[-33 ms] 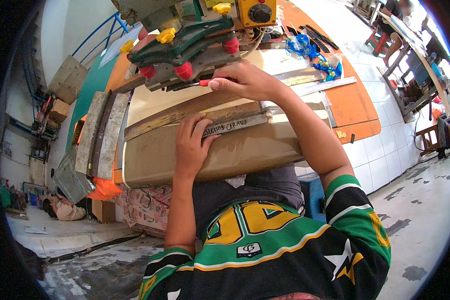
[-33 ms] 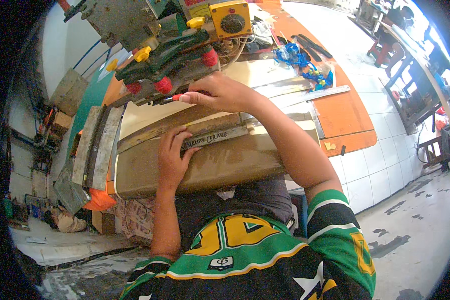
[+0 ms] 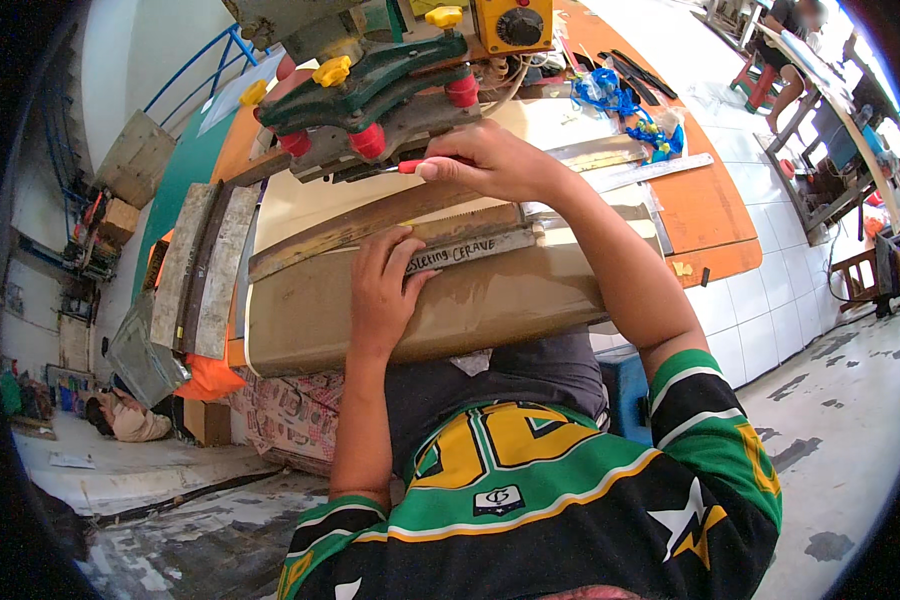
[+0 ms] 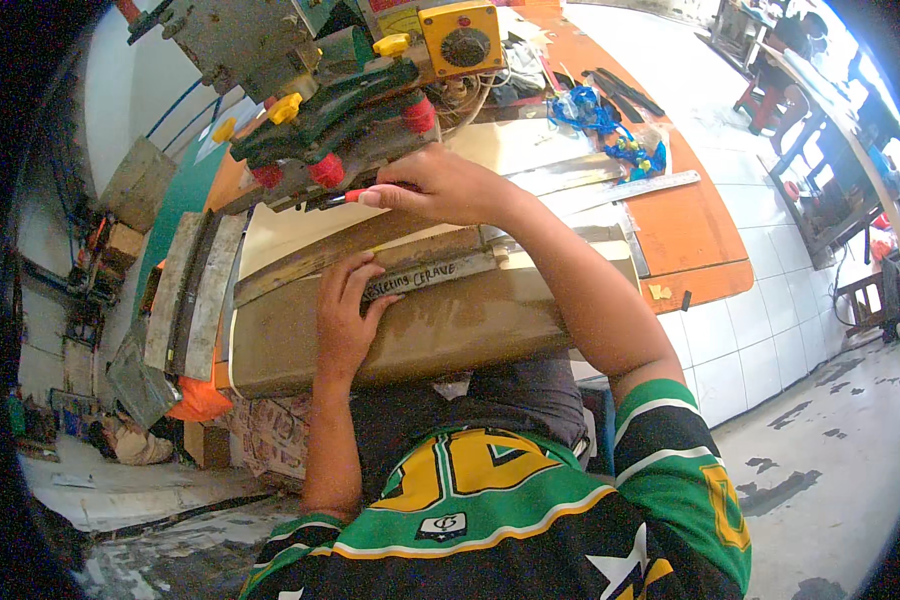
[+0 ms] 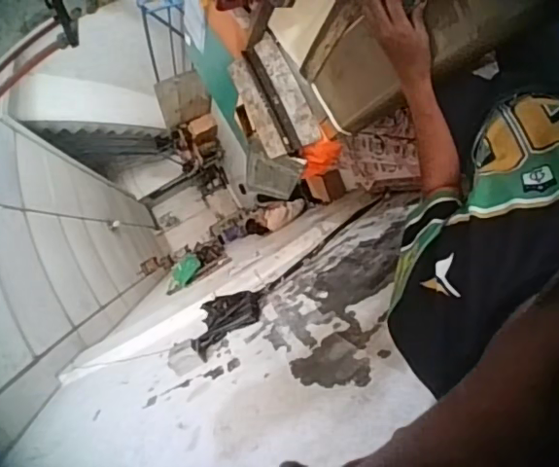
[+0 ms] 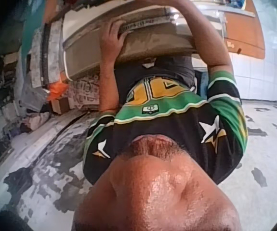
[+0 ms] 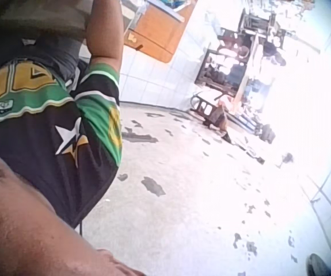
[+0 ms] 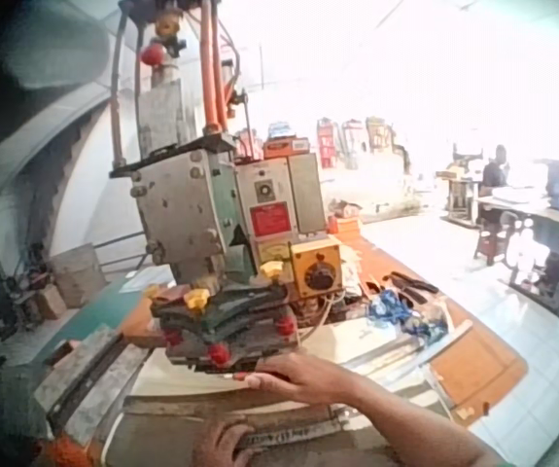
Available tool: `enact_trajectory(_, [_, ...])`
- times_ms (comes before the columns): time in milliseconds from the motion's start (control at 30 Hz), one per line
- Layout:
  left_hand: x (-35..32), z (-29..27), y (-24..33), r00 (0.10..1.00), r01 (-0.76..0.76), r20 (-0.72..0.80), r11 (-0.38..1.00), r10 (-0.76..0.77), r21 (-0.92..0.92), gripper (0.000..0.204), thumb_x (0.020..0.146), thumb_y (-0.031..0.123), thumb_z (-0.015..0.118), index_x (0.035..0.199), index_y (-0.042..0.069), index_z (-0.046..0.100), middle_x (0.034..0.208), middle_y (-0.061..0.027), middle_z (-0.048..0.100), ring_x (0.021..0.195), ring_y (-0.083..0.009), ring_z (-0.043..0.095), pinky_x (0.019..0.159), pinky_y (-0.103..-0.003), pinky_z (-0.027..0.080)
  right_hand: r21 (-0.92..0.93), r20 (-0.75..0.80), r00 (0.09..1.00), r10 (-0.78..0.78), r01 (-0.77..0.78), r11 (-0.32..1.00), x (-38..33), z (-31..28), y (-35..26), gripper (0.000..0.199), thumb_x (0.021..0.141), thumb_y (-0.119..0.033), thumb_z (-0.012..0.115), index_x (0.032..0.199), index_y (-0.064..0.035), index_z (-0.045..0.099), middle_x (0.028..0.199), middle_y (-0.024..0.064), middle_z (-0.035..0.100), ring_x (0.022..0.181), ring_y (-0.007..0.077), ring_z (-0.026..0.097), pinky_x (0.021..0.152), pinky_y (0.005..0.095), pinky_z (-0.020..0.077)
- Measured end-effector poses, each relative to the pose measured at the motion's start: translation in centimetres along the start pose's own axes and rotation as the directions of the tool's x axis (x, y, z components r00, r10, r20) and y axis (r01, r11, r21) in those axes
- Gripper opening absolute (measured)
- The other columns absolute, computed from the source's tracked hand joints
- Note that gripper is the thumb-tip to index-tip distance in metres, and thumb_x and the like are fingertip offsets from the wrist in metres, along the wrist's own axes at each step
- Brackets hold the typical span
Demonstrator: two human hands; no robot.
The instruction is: The person aligns and trims strips of material on a work table using a metal ruler and a utility knife, then repositions a block under a press machine.
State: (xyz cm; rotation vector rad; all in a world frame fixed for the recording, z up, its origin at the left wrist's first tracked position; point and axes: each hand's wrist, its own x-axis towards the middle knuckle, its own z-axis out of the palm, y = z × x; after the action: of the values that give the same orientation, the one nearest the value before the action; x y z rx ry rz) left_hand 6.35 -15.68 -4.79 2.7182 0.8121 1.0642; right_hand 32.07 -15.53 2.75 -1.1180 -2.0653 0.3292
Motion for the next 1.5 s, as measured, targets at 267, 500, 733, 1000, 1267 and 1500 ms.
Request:
enact_trajectory(267, [-0.4,-0.3,0.2,0.999,-0.012,0.045,0.999,0.01,0.042,0.04,0.077,0.015,0.081,0.113,0.007,0.066,0.128,-0.0111,0.061,0.12,-0.0347,0.057,0.101,-0.047,0.045,-0.016,0.025,1.0,-0.004,0.004,1.0,-0.1,0.3,0.2,0.048,0.102,-0.045,0.057,0.096,0.0014,0.069,0.079,0.0189,0.064,0.073,0.035,0.062,0.067,0.0431,0.0468])
enact_trajectory(500, [0.8,-0.8,1.1,0.999,-0.005,0.043,0.995,0.001,0.097,0.047,0.081,0.026,0.079,0.122,0.008,0.065,0.128,-0.0103,0.058,0.12,-0.0319,0.054,0.103,-0.047,0.039,-0.084,0.084,0.995,0.046,-0.039,0.996,-0.2,0.2,0.2,0.046,0.102,-0.043,0.057,0.099,0.0006,0.07,0.082,0.0199,0.066,0.077,0.0376,0.063,0.068,0.0435,0.0474])
enact_trajectory(733, [1.9,-0.2,1.5,0.989,0.033,0.141,0.995,-0.047,0.097,0.048,0.079,0.022,0.08,0.121,0.007,0.064,0.117,-0.0124,0.058,0.114,-0.0338,0.053,0.099,-0.048,0.039,-0.101,0.054,0.998,0.021,-0.015,0.995,0.0,0.4,0.8,0.047,0.102,-0.046,0.056,0.094,-0.0024,0.072,0.077,0.0192,0.065,0.072,0.0373,0.062,0.065,0.0446,0.0469])
enact_trajectory(1000, [1.2,-0.3,2.1,0.992,0.1,0.086,0.994,-0.095,-0.046,0.044,0.073,0.012,0.081,0.112,0.007,0.062,0.112,-0.0136,0.056,0.112,-0.0353,0.051,0.097,-0.048,0.039,-0.072,0.086,0.992,0.094,-0.088,0.993,-0.1,0.0,2.1,0.049,0.103,-0.047,0.056,0.092,-0.0025,0.073,0.072,0.0182,0.062,0.065,0.0325,0.057,0.063,0.0426,0.0455])
enact_trajectory(1267, [1.4,-0.6,-2.0,0.991,0.034,-0.133,0.998,-0.028,0.044,0.043,0.072,0.013,0.082,0.11,0.008,0.061,0.112,-0.0121,0.055,0.109,-0.0357,0.051,0.095,-0.049,0.039,-0.016,-0.1,0.995,0.017,-0.019,1.0,-0.2,0.0,0.8,0.041,0.103,-0.039,0.058,0.091,-0.0003,0.063,0.067,0.0157,0.054,0.062,0.0289,0.052,0.06,0.0393,0.0426])
enact_trajectory(1500, [4.1,-0.8,-5.1,0.997,0.012,-0.075,0.991,-0.002,0.134,0.044,0.071,0.012,0.083,0.109,0.009,0.062,0.111,-0.008,0.057,0.106,-0.0313,0.053,0.094,-0.043,0.039,0.017,-0.367,0.927,-0.078,0.091,0.996,-0.3,0.7,0.8,0.036,0.104,-0.033,0.057,0.09,0.0007,0.059,0.07,0.0125,0.049,0.062,0.0254,0.047,0.059,0.0362,0.04])
